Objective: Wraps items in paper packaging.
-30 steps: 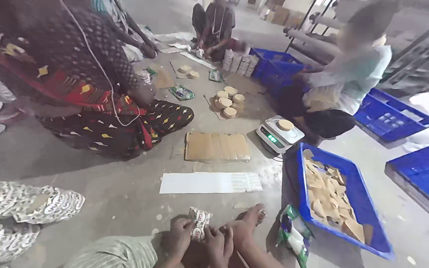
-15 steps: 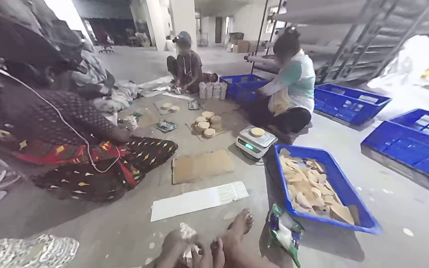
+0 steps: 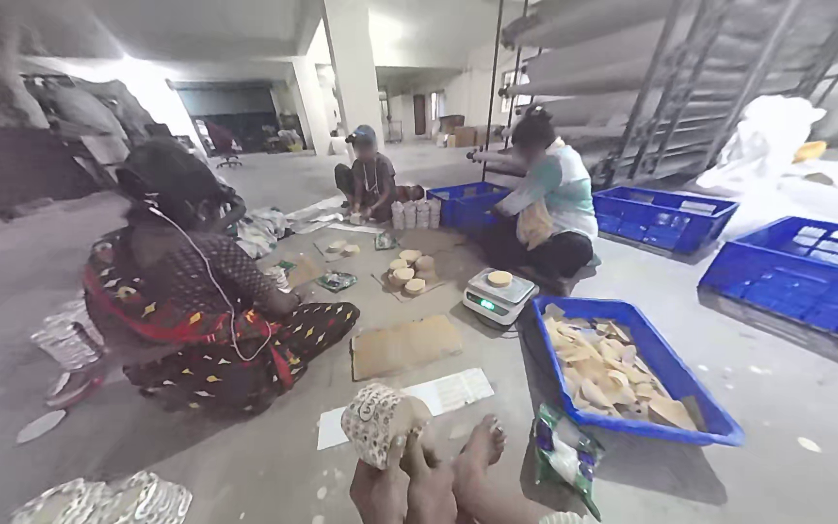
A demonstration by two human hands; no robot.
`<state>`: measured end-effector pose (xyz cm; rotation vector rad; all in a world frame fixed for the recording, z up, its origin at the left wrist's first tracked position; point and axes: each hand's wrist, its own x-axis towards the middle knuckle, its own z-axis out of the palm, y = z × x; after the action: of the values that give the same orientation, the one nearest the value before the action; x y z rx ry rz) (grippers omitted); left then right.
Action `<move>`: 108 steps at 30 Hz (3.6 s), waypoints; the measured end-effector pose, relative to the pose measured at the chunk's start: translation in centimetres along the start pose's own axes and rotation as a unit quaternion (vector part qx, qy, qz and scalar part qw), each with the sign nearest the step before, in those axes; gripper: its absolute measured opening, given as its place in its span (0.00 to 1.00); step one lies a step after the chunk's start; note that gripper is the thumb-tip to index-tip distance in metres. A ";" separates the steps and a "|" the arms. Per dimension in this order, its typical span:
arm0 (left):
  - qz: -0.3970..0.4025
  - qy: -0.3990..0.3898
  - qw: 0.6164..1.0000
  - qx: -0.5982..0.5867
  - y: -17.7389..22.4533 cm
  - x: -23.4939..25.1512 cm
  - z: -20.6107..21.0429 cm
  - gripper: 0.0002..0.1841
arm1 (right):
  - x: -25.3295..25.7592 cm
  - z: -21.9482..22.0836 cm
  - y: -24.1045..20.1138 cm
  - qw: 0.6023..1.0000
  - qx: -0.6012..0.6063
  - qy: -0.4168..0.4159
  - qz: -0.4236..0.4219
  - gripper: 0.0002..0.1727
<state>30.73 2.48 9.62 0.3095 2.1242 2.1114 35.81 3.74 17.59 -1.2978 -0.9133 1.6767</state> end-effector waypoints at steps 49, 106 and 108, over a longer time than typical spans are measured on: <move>-0.102 -0.356 0.919 -0.135 5.7 2.8 -8.8 0.07 | 0.5 -3.6 -1.8 0.522 -0.474 -0.096 -0.702 0.14; 0.105 -0.517 0.669 0.524 -15.5 14.8 -3.0 0.17 | 18.9 5.3 17.1 0.477 -0.773 -0.377 -0.182 0.21; 0.123 -0.546 0.656 0.506 -14.9 15.2 -2.8 0.15 | 19.5 5.0 17.0 0.494 -0.762 -0.373 -0.189 0.23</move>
<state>14.52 3.35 -4.44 1.5180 2.0502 0.1465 25.35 14.11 -4.24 -0.8902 -3.3784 0.6084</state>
